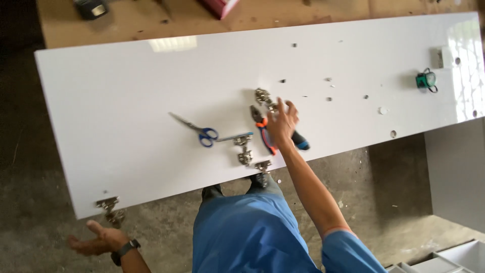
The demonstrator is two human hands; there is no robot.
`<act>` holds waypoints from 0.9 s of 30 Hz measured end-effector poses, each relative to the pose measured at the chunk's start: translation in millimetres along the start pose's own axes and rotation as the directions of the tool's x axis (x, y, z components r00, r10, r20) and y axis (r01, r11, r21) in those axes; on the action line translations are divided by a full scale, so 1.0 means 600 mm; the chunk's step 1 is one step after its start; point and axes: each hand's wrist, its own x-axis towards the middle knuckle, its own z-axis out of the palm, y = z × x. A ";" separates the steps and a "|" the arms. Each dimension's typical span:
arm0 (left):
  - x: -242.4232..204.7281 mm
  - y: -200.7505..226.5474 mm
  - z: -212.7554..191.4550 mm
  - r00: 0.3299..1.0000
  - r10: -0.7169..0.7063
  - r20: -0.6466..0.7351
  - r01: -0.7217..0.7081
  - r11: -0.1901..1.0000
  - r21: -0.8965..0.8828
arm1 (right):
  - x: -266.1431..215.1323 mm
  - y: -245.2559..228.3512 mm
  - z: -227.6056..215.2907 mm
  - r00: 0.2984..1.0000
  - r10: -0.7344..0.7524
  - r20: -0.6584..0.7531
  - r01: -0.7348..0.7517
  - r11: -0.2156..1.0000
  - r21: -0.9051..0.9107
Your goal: Attaching and adjusting cabinet hinges on a laminate board.
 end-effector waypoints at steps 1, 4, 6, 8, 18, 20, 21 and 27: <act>-0.017 0.033 -0.013 1.000 0.012 0.000 -0.012 1.000 -0.008 | 0.025 0.005 0.010 1.000 0.010 -0.008 -0.010 1.000 0.007; -0.084 0.150 -0.055 0.991 0.121 0.058 -0.121 0.993 -0.004 | 0.094 0.031 0.033 0.978 0.026 0.205 -0.011 0.997 -0.076; -0.159 0.237 -0.084 0.949 0.296 0.110 -0.273 0.944 -0.186 | 0.116 0.062 0.054 0.984 -0.020 0.179 0.019 1.000 0.004; -0.245 0.331 -0.098 0.939 0.272 0.210 -0.210 0.939 -0.273 | 0.133 0.119 0.035 0.991 -0.038 0.127 0.029 0.997 0.072; -0.598 0.715 -0.063 0.730 0.431 0.530 -0.436 0.891 -0.123 | 0.212 0.369 -0.060 0.990 0.034 0.135 -0.055 0.987 0.153; -0.609 0.706 -0.025 0.753 0.351 0.556 -0.393 0.918 -0.048 | 0.214 0.384 -0.061 0.993 -0.029 0.111 0.008 0.984 0.179; -0.610 0.700 -0.004 0.763 0.275 0.585 -0.353 0.935 0.021 | 0.216 0.388 -0.058 0.993 -0.077 0.084 0.059 0.979 0.197; -0.579 0.710 0.015 0.779 0.291 0.556 -0.378 0.925 0.045 | 0.091 0.411 -0.039 0.826 -0.558 0.081 0.551 0.830 0.091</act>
